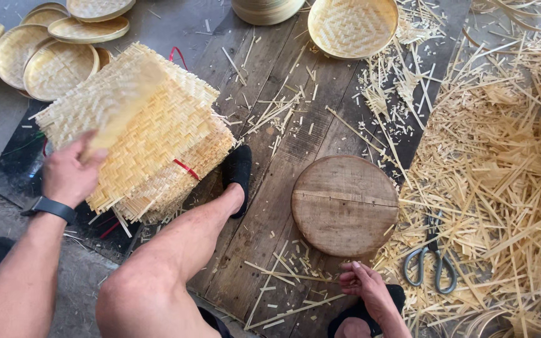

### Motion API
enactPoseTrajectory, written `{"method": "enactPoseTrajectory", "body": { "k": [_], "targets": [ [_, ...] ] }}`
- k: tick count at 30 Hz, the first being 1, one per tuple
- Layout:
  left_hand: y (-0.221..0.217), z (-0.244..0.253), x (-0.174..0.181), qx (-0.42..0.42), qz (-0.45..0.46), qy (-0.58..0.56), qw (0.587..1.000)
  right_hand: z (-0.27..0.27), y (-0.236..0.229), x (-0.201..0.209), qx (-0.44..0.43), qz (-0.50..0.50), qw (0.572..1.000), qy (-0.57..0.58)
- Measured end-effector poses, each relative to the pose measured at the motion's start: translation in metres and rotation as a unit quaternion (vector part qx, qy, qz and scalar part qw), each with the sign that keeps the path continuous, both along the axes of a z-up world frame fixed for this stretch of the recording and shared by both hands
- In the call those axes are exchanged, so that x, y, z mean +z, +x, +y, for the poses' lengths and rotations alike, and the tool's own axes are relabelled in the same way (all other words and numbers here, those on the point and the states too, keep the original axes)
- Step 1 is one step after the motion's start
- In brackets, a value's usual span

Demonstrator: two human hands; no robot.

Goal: The person takes a square woven bamboo mat and places a circular bamboo frame on top. They flip the assembly over and use a wooden block to hold the mat in place while trimming the excess bamboo strips around the circular edge with shears. The finished circular plate is then set aside, and the process is repeated with another mat.

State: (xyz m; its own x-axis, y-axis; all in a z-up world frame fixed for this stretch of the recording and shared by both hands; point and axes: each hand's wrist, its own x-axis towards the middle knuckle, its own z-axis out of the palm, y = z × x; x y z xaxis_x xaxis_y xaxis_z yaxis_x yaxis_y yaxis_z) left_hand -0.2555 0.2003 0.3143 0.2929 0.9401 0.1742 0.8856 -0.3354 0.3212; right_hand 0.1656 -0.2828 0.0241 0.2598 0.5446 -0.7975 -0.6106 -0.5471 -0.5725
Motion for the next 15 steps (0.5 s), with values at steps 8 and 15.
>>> {"method": "enactPoseTrajectory", "body": {
  "k": [8,15],
  "targets": [
    [0.127,-0.076,0.101,-0.254,0.027,0.255,0.933,-0.007,0.008,-0.002,-0.087,-0.109,0.987,0.075],
    [0.235,-0.180,-0.071,-0.583,-0.033,0.055,0.810,0.017,0.037,0.085,-0.274,0.046,0.924,0.262]
  ]
}}
